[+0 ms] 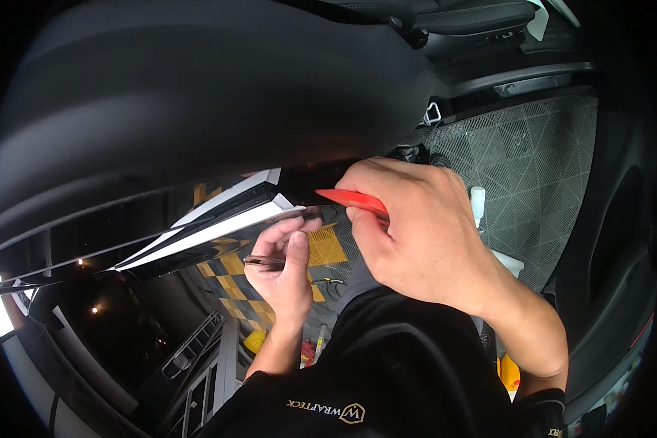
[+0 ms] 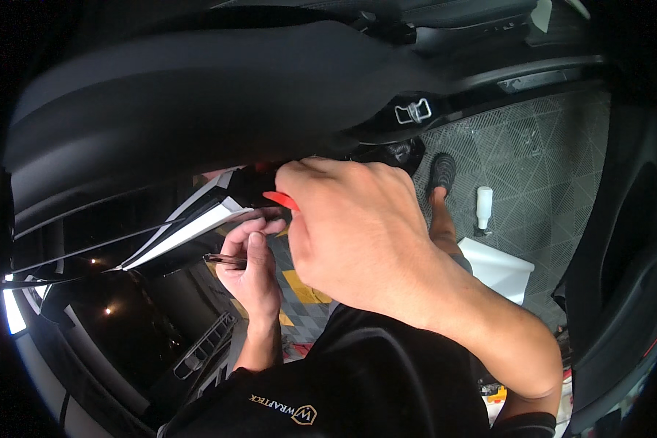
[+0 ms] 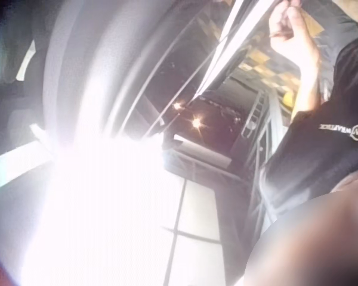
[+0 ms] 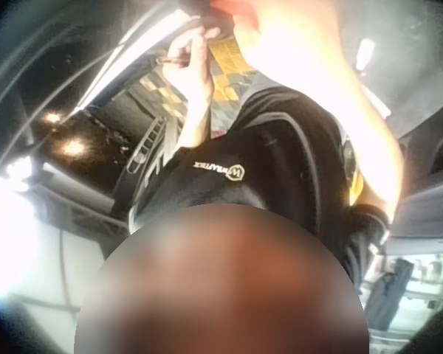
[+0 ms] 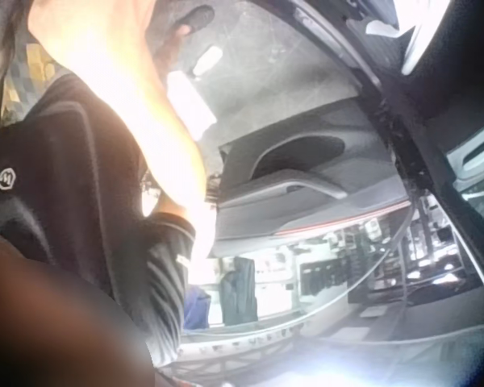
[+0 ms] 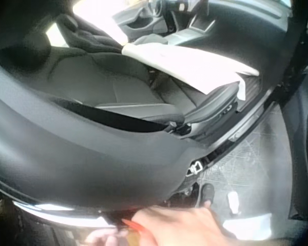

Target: The person applies a black protective film to the edge of a car door. They use a metal pick to lift and tuck the film edge, then smooth it with a red squeegee. The person repeats lifting and smoothing along the door edge.

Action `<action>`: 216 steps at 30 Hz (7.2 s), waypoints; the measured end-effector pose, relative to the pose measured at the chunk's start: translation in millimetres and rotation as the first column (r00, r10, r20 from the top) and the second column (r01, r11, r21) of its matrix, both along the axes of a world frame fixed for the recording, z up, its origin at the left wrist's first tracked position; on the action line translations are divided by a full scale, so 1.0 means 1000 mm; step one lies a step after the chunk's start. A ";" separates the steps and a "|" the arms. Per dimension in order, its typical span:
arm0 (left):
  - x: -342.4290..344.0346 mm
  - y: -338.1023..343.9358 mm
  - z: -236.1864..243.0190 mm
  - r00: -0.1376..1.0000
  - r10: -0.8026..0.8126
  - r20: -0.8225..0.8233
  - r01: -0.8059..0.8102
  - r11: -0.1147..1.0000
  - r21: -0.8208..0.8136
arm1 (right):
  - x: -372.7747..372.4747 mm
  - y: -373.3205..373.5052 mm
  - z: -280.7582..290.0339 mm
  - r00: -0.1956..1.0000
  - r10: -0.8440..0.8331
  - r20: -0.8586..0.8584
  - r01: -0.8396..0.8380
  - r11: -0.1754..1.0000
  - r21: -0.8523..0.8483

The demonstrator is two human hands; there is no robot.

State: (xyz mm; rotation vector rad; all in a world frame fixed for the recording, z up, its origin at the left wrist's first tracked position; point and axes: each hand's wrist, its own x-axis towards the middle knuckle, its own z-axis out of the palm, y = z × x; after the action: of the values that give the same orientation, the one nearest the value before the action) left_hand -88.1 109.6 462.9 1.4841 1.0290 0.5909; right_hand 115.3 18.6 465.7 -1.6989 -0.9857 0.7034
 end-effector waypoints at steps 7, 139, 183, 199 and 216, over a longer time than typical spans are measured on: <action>0.003 -0.002 -0.001 1.000 0.023 0.017 -0.023 1.000 0.015 | -0.009 -0.010 -0.008 0.998 -0.066 -0.003 0.066 0.997 -0.040; -0.021 0.021 -0.007 0.719 -0.682 -0.132 0.695 0.703 0.150 | -0.114 -0.022 -0.091 0.669 -0.599 0.440 0.602 0.784 0.151; 0.000 -0.097 -0.019 0.769 -0.196 0.608 0.454 0.838 -0.303 | -0.164 -0.252 -0.220 0.465 0.243 -0.851 0.004 0.961 0.277; -0.010 -0.018 0.012 0.673 0.064 -0.737 0.605 0.526 0.598 | -0.057 -0.096 -0.161 0.879 -0.094 -0.467 0.335 0.820 0.465; -0.008 -0.006 0.012 0.516 -0.008 -0.857 0.754 0.480 0.449 | -0.055 -0.028 -0.132 0.917 -0.393 -0.065 0.350 0.719 0.600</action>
State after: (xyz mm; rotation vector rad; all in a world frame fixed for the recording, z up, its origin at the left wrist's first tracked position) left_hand -96.0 103.6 474.5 2.9288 0.9301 -0.0953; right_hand 59.9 -9.7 333.3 -1.2841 -0.7614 0.0354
